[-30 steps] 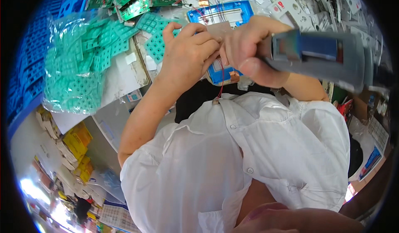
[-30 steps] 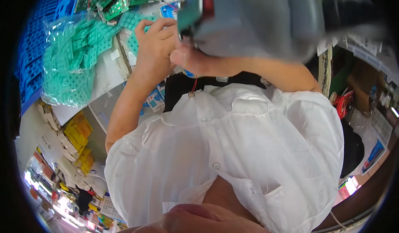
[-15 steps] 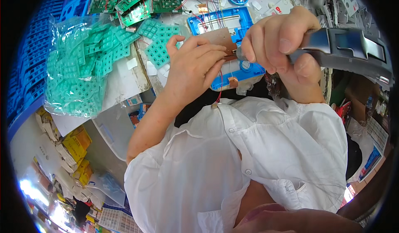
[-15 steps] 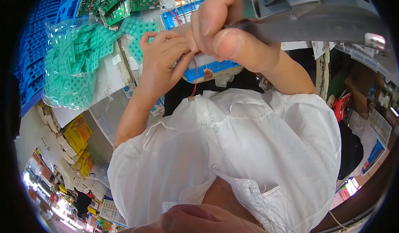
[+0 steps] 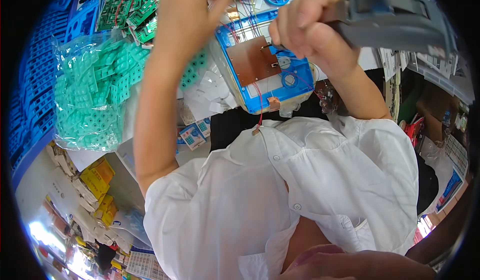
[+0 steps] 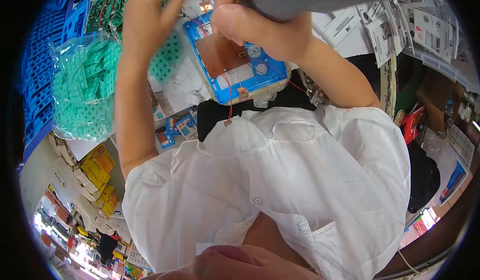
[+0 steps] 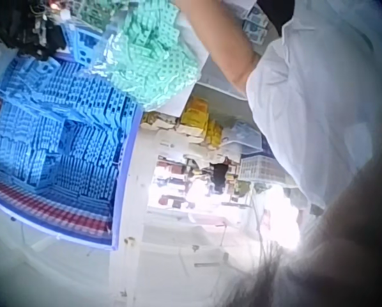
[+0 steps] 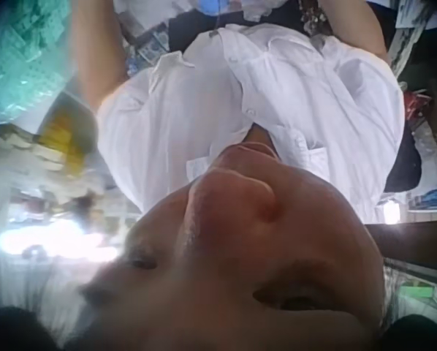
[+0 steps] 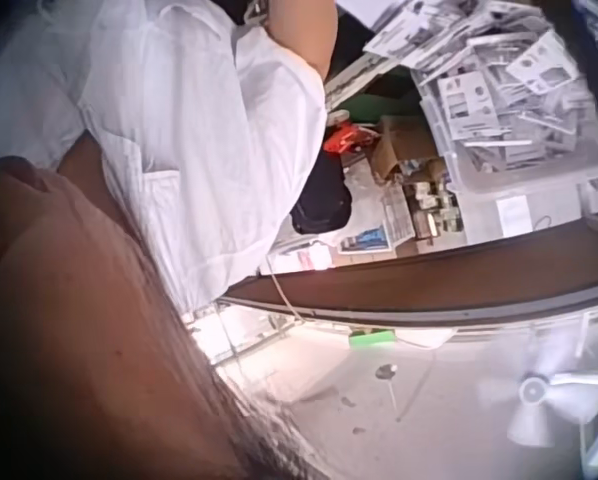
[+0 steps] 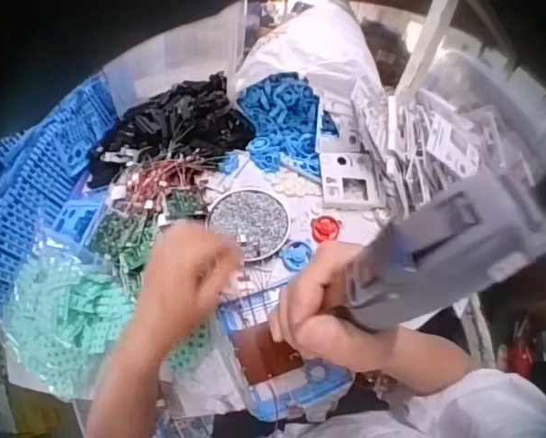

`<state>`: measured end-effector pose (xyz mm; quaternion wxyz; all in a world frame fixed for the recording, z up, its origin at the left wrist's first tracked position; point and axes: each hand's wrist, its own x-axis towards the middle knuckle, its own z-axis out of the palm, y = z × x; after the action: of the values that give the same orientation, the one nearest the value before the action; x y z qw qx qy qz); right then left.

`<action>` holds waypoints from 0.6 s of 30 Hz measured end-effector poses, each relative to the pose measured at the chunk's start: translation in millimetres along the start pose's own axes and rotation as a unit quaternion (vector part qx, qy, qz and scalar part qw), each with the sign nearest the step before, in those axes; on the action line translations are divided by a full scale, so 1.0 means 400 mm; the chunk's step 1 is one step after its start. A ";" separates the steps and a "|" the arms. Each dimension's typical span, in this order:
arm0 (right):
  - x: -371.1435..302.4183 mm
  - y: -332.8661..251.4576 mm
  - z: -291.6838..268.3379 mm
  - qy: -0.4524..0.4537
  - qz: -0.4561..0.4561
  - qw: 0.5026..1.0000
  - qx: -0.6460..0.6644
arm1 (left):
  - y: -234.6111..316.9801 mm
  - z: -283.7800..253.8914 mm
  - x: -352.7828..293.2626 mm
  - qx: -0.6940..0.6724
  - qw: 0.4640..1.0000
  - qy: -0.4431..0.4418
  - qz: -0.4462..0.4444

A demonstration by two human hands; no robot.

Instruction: Assemble an electronic component by placing a circuit board into a blue plastic housing and securing it.

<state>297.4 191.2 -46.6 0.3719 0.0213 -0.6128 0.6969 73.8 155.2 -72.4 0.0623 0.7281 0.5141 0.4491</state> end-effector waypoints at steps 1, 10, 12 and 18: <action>-0.006 -0.001 -0.001 0.009 0.012 1.000 -0.018 | -0.033 0.009 0.061 0.074 0.997 -0.008 0.002; 0.003 0.013 0.026 -0.005 0.077 0.984 -0.158 | -0.184 0.132 0.174 0.348 0.923 -0.159 0.041; 0.006 0.015 0.026 -0.006 0.075 0.986 -0.149 | -0.209 0.150 0.178 0.359 0.919 -0.159 0.030; 0.042 0.024 -0.035 -0.078 0.015 0.995 0.056 | -0.220 0.170 0.163 0.369 0.923 -0.107 -0.009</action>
<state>285.8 211.8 -49.9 0.3103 0.0872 -0.6003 0.7319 66.3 273.7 -122.5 -0.1518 0.7386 0.6404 0.1462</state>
